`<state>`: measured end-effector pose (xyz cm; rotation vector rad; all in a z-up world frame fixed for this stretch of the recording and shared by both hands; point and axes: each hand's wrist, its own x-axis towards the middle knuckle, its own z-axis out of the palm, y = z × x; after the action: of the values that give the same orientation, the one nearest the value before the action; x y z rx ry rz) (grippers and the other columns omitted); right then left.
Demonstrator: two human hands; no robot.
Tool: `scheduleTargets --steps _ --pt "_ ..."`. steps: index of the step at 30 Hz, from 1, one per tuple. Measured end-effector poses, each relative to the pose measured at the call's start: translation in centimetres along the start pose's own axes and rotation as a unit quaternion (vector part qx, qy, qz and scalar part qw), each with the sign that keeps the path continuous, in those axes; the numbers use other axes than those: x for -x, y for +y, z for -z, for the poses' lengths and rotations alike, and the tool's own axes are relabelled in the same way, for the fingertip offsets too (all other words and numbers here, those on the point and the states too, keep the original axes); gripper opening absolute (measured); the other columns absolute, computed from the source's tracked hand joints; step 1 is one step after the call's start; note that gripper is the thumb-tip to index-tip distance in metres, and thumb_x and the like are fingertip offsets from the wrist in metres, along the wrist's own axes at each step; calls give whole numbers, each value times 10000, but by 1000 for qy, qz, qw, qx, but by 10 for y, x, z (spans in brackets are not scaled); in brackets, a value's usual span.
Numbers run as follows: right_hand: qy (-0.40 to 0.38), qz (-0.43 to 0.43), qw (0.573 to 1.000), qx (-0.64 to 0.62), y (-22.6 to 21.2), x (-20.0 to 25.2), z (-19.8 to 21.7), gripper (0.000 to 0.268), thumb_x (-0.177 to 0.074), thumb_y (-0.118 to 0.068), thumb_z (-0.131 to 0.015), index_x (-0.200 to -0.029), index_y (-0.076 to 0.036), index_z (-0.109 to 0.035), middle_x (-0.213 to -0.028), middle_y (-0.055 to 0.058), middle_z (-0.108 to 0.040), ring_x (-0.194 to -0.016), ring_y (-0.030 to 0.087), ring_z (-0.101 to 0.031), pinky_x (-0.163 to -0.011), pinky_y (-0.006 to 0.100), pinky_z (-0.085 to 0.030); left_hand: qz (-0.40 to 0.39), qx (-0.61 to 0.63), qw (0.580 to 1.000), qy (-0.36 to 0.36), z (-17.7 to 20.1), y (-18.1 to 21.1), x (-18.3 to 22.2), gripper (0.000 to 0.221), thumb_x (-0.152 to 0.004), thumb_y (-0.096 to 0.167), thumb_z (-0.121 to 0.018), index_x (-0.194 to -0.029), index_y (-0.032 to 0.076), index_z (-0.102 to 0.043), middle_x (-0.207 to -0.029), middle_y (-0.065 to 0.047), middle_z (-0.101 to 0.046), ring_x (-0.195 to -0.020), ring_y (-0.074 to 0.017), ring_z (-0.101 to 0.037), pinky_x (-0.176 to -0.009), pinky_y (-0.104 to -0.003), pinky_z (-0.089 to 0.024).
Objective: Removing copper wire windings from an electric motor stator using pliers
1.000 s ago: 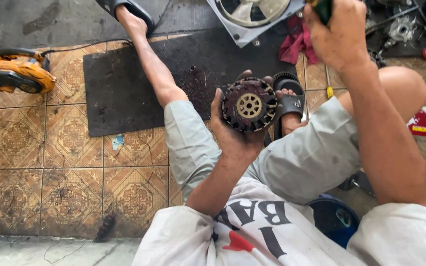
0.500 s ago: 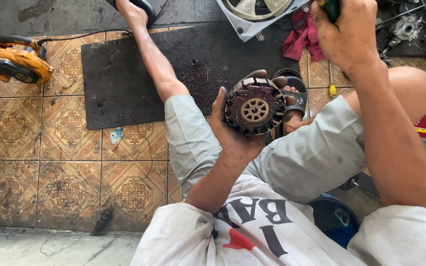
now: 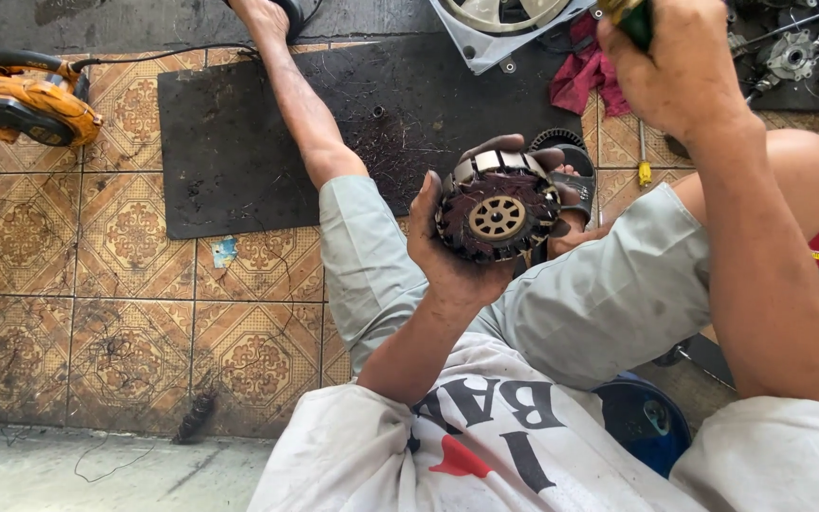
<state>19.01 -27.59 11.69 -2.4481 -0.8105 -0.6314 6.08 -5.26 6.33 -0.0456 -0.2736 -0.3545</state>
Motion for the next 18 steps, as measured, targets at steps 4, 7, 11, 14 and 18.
scheduleTargets --steps 4,7,11,14,18 --pt "-257 -132 957 37 21 3 -10 207 -1029 -111 -695 -1099 66 -613 -991 245 -696 -753 407 -646 -728 503 -523 3 -18 1000 -8 3 -2 4 771 -1055 576 -384 -1561 -6 -413 -1486 -332 -499 -1222 -485 -630 -923 -552 -631" --pt "-527 -201 808 169 21 11 -25 228 -868 -219 -703 -1051 -90 -744 -882 105 -809 -703 348 -655 -681 451 -554 -7 -55 998 -38 3 -3 6 750 -1056 539 -399 -1548 -27 -429 -1480 -331 -534 -1227 -487 -665 -1000 -526 -651" --pt "-570 -205 772 193 11 11 -33 246 -911 -288 -682 -1005 -73 -756 -908 85 -802 -727 325 -689 -695 443 -564 -39 -116 990 -75 -4 -6 9 691 -1074 492 -405 -1518 -32 -475 -1487 -334 -543 -1278 -474 -644 -1074 -567 -601" --pt "-512 -203 824 133 3 0 -22 285 -973 -297 -657 -1073 -33 -694 -962 140 -785 -758 387 -691 -715 486 -558 -40 -136 984 -107 -3 -4 10 662 -1057 478 -451 -1502 -8 -510 -1485 -328 -556 -1309 -463 -636 -1120 -576 -576" --pt "-497 -203 833 134 5 -7 -12 305 -993 -314 -627 -1089 -30 -686 -958 142 -781 -768 391 -676 -737 489 -561 -20 -138 981 -138 -7 -2 10 669 -1028 491 -526 -1478 -3 -542 -1480 -320 -562 -1314 -466 -624 -1084 -548 -595"
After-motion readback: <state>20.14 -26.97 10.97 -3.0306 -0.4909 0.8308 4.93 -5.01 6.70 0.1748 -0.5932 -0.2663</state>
